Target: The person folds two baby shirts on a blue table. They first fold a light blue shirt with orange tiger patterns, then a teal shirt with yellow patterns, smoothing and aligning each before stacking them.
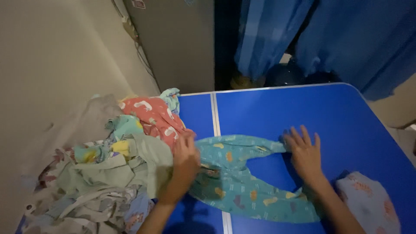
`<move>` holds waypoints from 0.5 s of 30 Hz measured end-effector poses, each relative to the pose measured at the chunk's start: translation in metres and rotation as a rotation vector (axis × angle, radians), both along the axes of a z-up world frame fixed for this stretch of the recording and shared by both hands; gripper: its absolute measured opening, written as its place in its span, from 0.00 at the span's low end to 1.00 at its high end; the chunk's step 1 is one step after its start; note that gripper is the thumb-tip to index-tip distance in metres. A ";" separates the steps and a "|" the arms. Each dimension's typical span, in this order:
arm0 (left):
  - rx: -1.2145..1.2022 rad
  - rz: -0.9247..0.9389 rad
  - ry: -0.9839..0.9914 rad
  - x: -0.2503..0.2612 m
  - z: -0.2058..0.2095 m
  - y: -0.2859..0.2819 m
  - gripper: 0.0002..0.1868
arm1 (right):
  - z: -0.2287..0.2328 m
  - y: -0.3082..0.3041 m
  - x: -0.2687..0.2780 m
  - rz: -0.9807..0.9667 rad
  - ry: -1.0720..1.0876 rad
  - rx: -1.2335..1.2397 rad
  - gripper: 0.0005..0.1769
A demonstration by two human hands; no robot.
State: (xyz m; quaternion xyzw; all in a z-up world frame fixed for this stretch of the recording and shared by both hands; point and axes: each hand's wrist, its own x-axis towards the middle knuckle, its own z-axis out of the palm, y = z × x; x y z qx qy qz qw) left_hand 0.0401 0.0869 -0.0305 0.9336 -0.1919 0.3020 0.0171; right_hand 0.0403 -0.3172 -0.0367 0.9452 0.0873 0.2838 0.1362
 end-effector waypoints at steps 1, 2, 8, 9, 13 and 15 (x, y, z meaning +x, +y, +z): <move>-0.017 0.040 0.008 -0.003 -0.007 -0.002 0.14 | -0.004 -0.001 0.000 -0.003 0.117 0.070 0.29; -0.036 0.077 0.019 -0.007 -0.014 -0.006 0.23 | -0.008 -0.003 -0.002 -0.009 0.237 0.139 0.35; -0.166 -0.405 0.403 -0.033 -0.033 -0.018 0.53 | -0.022 -0.016 0.004 -0.075 0.400 0.262 0.30; -0.167 -0.408 0.402 -0.039 -0.028 -0.018 0.53 | -0.014 -0.014 -0.002 -0.078 0.398 0.261 0.30; -0.145 -0.346 0.672 -0.054 -0.020 -0.015 0.61 | -0.003 -0.012 -0.010 -0.027 0.354 0.289 0.14; -0.123 -0.320 0.691 -0.060 -0.020 -0.012 0.63 | 0.001 -0.011 -0.011 -0.047 0.360 0.268 0.17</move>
